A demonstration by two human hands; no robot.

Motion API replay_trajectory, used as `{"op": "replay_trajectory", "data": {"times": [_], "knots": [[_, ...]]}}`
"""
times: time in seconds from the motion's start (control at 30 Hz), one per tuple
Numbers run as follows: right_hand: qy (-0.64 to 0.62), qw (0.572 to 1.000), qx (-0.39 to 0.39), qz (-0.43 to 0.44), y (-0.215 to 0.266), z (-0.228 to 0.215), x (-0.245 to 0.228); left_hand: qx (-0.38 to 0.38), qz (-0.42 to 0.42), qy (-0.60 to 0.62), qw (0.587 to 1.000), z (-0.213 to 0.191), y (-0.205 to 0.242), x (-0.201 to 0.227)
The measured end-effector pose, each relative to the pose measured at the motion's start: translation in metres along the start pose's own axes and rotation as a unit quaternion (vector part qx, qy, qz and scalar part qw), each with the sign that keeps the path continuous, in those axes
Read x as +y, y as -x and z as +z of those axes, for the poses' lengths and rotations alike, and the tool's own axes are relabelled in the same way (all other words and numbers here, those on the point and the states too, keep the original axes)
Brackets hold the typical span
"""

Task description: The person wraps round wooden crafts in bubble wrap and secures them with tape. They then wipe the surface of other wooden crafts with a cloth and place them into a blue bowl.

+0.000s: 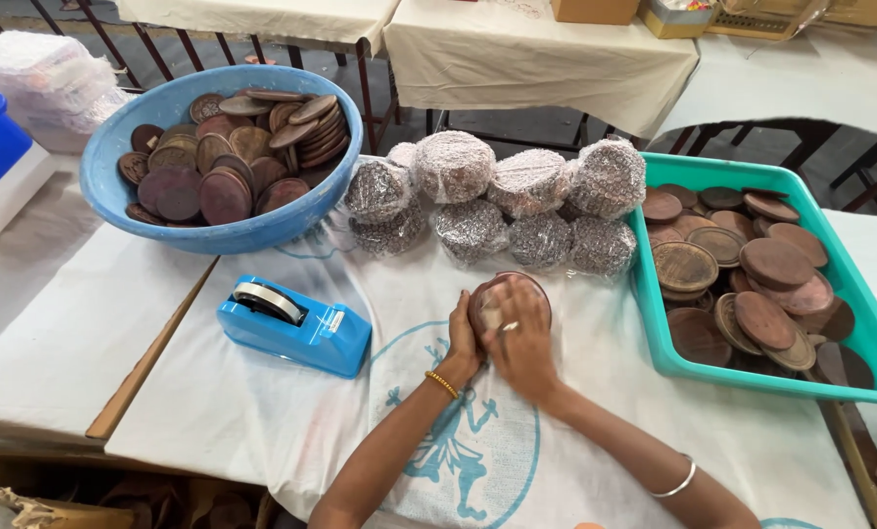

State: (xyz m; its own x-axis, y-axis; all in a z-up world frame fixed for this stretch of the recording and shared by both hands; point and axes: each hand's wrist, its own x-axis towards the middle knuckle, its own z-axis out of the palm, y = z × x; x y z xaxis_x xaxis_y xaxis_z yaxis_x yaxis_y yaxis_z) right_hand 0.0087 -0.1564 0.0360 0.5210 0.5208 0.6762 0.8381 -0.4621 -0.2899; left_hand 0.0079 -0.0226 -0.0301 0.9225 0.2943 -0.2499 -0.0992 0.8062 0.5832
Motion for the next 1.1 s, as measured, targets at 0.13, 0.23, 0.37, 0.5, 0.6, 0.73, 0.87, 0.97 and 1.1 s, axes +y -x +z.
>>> {"op": "replay_trajectory", "data": {"times": [0.13, 0.23, 0.37, 0.5, 0.6, 0.73, 0.87, 0.97, 1.1], "knots": [[0.042, 0.99, -0.046, -0.124, 0.0, -0.003, -0.013, -0.139, -0.01, 0.08, 0.987, 0.002, 0.006, -0.002], [0.031, 0.989, -0.028, -0.143, -0.01, -0.012, -0.004, -0.148, 0.059, -0.023, 0.987, 0.002, 0.009, -0.012], [-0.028, 0.996, 0.025, -0.076, -0.031, -0.038, 0.014, -0.155, 0.223, -0.215, 0.938, -0.018, -0.009, -0.036], [-0.147, 0.984, -0.048, 0.085, -0.034, -0.034, 0.064, -0.165, 0.257, -0.263, 0.915, 0.0, 0.013, -0.021], [-0.35, 0.892, -0.12, 0.258, -0.03, -0.02, 0.088, -0.145, 0.231, -0.264, 0.925, 0.01, 0.024, -0.009], [-0.567, 0.769, -0.101, 0.277, -0.029, -0.014, 0.088, -0.121, 0.262, -0.248, 0.925, -0.004, 0.01, -0.014], [-0.3, 0.911, -0.093, 0.266, -0.03, -0.03, 0.067, -0.143, 0.267, -0.256, 0.918, 0.0, 0.015, -0.011], [-0.084, 0.99, 0.051, -0.101, -0.038, -0.052, 0.032, -0.165, 0.244, -0.266, 0.918, 0.012, 0.026, -0.008], [-0.086, 0.992, 0.019, -0.094, -0.04, -0.042, 0.044, -0.166, 0.239, -0.273, 0.917, 0.005, 0.022, -0.011]]}}
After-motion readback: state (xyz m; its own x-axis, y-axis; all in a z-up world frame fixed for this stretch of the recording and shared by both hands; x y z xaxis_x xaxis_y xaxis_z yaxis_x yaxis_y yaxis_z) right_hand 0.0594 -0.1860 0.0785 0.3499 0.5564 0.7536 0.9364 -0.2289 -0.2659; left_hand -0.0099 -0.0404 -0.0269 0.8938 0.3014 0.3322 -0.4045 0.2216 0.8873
